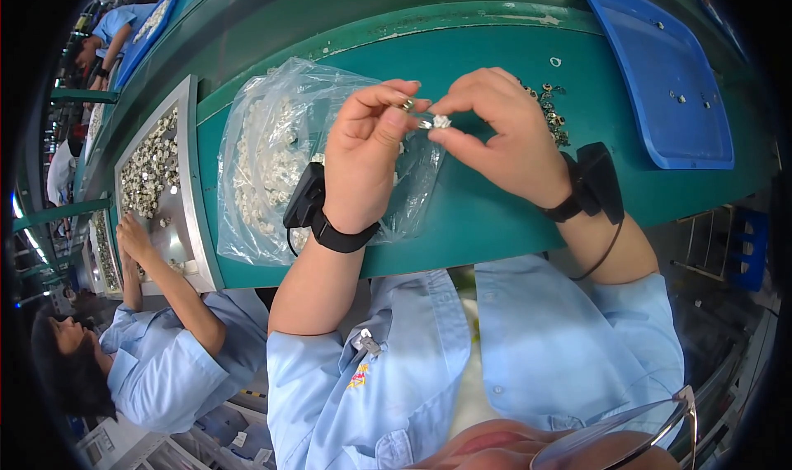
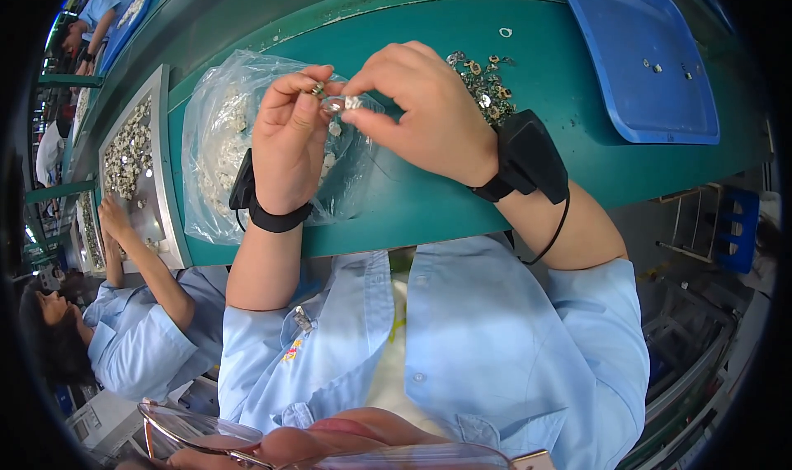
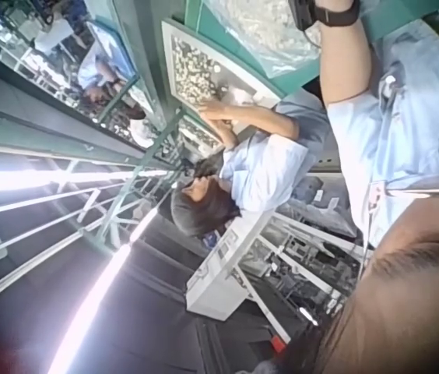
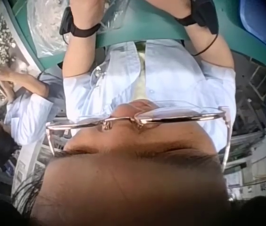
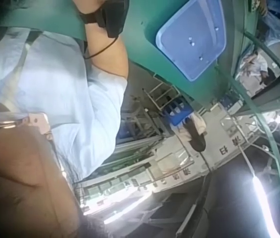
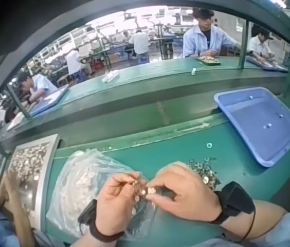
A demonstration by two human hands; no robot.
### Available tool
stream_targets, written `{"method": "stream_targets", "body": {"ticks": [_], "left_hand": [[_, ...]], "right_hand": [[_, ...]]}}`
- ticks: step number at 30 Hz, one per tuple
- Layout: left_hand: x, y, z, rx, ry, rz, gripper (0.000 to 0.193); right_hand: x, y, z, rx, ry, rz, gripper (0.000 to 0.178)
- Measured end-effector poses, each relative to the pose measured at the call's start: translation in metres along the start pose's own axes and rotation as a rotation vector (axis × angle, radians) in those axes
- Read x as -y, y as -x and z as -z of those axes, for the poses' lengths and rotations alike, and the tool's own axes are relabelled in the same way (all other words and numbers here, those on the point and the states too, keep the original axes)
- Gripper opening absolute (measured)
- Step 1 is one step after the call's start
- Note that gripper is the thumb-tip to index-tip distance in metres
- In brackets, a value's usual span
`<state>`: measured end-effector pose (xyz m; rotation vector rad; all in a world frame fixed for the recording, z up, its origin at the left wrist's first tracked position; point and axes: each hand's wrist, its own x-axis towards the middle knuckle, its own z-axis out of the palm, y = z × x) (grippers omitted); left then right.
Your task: Sorting and inspecting small electronic or mechanical components at a factory workbench.
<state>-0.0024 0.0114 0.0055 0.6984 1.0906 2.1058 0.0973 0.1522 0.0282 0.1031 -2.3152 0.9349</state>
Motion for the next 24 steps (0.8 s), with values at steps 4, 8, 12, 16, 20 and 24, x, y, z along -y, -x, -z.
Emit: {"method": "stream_targets", "body": {"ticks": [4,8,12,16,20,24], "left_hand": [[-0.002,-0.002,0.007,0.069,-0.053,-0.022,0.018],[-0.002,0.003,0.003,0.097,-0.107,0.051,0.021],[-0.003,0.002,0.006,0.103,-0.057,0.043,0.026],[-0.004,0.001,0.003,0.118,-0.084,0.045,0.028],[-0.001,0.001,0.0,0.096,-0.032,0.055,0.023],[-0.002,0.004,-0.003,0.089,-0.024,0.055,0.019]], "right_hand": [[0.003,0.0,0.004,-0.074,-0.274,-0.186,0.018],[0.004,0.002,0.002,-0.035,-0.286,-0.129,0.019],[0.0,0.005,0.002,-0.04,-0.267,-0.125,0.022],[0.005,0.003,0.002,-0.044,-0.333,-0.198,0.02],[0.004,0.003,0.004,-0.001,-0.275,-0.188,0.02],[0.001,0.002,0.005,0.001,-0.27,-0.151,0.021]]}}
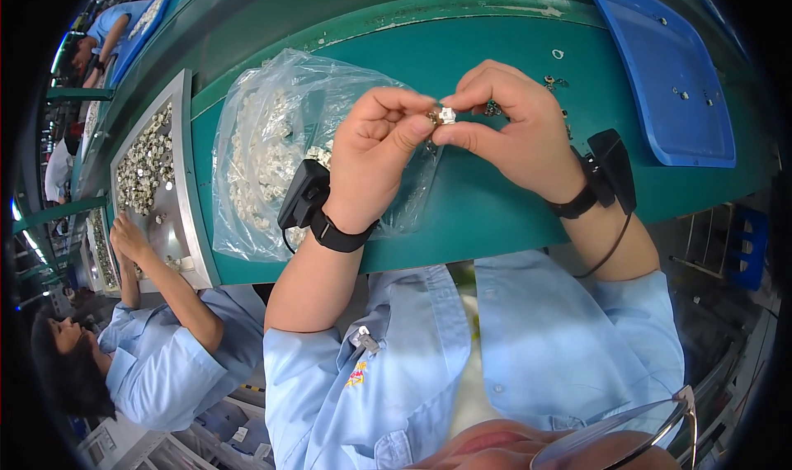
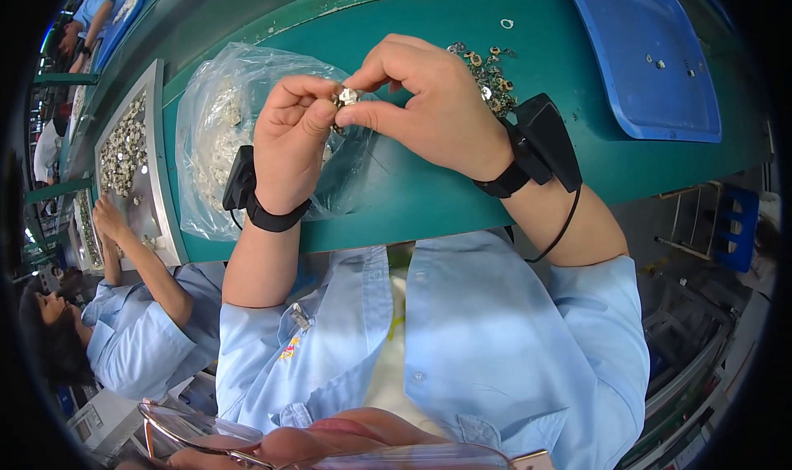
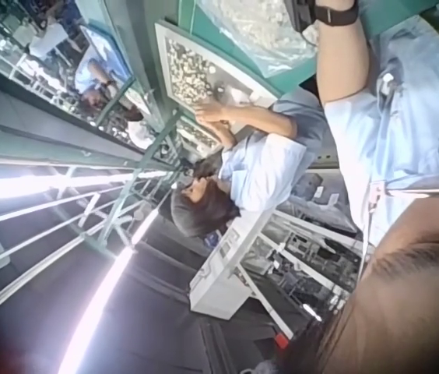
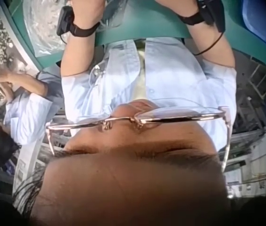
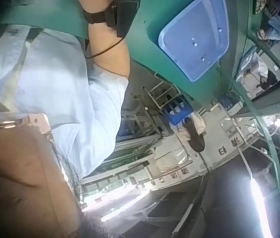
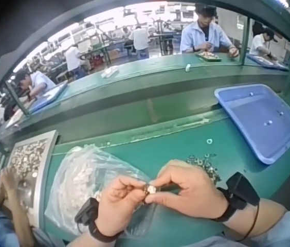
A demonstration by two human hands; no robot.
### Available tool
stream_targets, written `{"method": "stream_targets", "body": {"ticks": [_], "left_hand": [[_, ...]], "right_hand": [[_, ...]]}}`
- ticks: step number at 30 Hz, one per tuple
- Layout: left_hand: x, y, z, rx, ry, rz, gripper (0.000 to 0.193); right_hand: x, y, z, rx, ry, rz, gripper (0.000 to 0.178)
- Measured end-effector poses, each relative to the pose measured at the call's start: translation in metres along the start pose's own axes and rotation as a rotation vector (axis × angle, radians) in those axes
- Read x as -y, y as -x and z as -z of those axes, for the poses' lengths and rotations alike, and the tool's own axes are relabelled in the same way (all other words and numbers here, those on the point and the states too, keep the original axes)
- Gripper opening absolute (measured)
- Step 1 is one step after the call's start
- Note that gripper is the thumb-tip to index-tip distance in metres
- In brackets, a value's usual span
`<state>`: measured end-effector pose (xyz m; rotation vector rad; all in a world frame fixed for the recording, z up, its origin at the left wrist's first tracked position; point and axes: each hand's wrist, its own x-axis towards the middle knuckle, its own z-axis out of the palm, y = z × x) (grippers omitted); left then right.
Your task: Sorting and inspecting small electronic or mechanical components at a factory workbench.
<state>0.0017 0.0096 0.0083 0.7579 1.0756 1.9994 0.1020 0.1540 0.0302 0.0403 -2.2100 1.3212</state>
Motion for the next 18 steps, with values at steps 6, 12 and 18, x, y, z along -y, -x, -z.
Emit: {"method": "stream_targets", "body": {"ticks": [6,12,18], "left_hand": [[0.002,0.002,0.001,0.021,-0.159,-0.068,0.015],[0.001,0.004,0.0,-0.011,-0.223,-0.061,0.012],[0.002,0.005,-0.004,-0.078,-0.216,-0.116,0.01]], "right_hand": [[-0.001,0.001,0.004,0.022,0.057,0.071,0.023],[0.003,0.004,-0.002,-0.096,0.368,0.338,0.023],[0.002,0.002,-0.004,-0.067,0.269,0.261,0.023]]}}
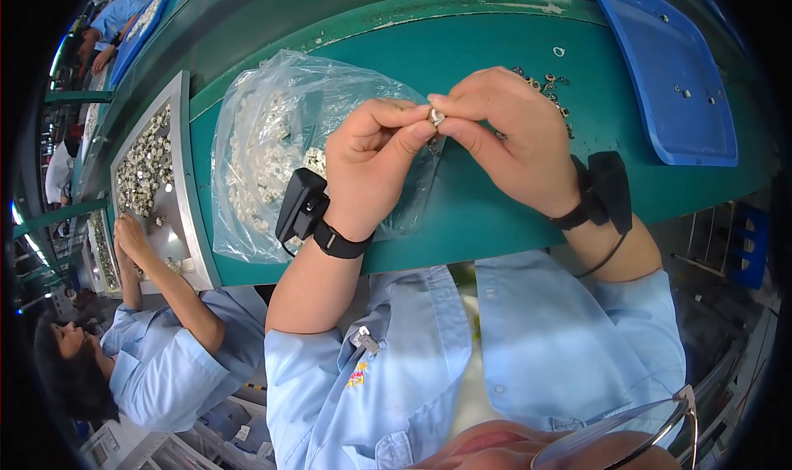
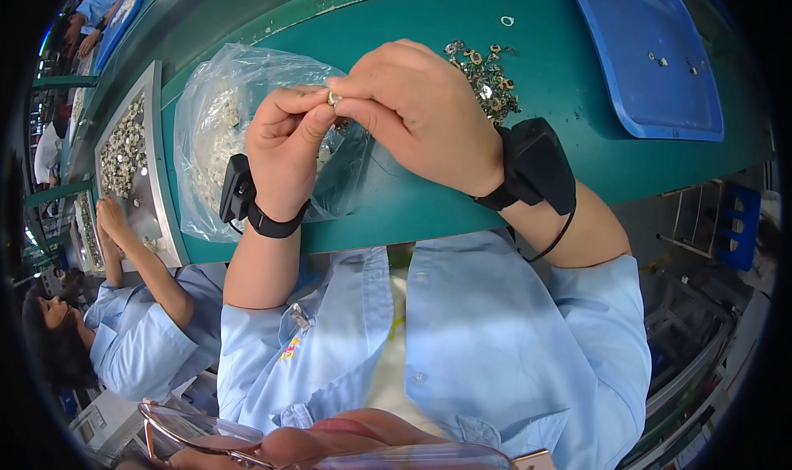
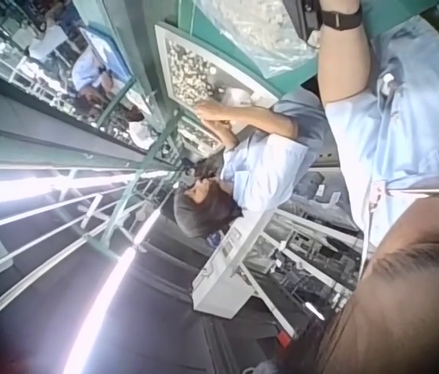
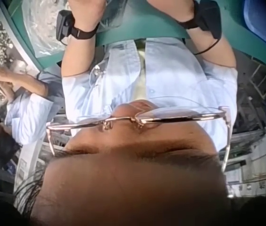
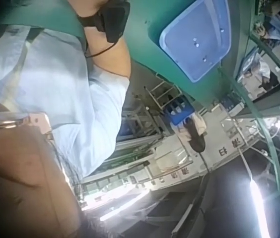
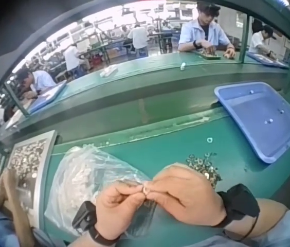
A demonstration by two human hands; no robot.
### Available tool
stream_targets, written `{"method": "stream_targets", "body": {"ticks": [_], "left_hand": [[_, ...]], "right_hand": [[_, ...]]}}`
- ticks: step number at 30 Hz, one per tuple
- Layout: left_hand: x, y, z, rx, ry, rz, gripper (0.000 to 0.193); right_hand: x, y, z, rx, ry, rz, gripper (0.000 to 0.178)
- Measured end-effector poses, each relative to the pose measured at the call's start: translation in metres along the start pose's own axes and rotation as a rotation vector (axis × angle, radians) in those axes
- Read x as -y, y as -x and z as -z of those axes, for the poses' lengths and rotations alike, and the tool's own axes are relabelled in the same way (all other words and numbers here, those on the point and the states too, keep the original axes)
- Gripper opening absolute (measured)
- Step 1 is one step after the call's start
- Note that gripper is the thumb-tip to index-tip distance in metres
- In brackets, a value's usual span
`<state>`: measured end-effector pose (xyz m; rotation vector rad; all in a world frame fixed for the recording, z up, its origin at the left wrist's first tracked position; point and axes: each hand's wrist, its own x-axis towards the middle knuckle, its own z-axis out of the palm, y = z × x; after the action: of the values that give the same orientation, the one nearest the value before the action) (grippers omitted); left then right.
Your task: Sorting and inspecting small electronic or mechanical components at a factory workbench.
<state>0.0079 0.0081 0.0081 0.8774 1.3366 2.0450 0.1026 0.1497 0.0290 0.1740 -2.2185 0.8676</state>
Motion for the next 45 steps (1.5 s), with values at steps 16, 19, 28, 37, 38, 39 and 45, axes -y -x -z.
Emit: {"method": "stream_targets", "body": {"ticks": [16,19,28,37,38,39,45], "left_hand": [[-0.001,-0.002,-0.001,-0.06,0.036,0.075,0.01],[-0.002,-0.006,0.008,0.039,0.244,0.232,0.011],[-0.002,-0.009,0.006,0.143,0.51,0.441,0.012],[-0.009,-0.01,0.012,0.111,0.005,0.278,0.016],[-0.013,-0.011,0.014,0.108,0.002,0.275,0.016],[-0.019,-0.013,0.016,0.085,-0.268,0.251,0.016],[-0.032,-0.011,0.038,0.117,-1.145,0.178,0.018]], "right_hand": [[0.0,0.003,-0.01,0.019,0.103,0.057,0.033],[-0.008,0.002,-0.007,0.02,-0.095,-0.018,0.035],[-0.004,-0.001,-0.006,-0.046,0.05,0.113,0.033],[-0.006,-0.006,0.006,-0.037,0.061,0.021,0.028],[-0.01,-0.007,0.008,-0.055,0.065,-0.023,0.026],[-0.016,-0.007,0.014,-0.21,-0.135,-0.181,0.022],[-0.112,-0.002,0.098,-0.934,-0.808,-0.688,0.028]]}}
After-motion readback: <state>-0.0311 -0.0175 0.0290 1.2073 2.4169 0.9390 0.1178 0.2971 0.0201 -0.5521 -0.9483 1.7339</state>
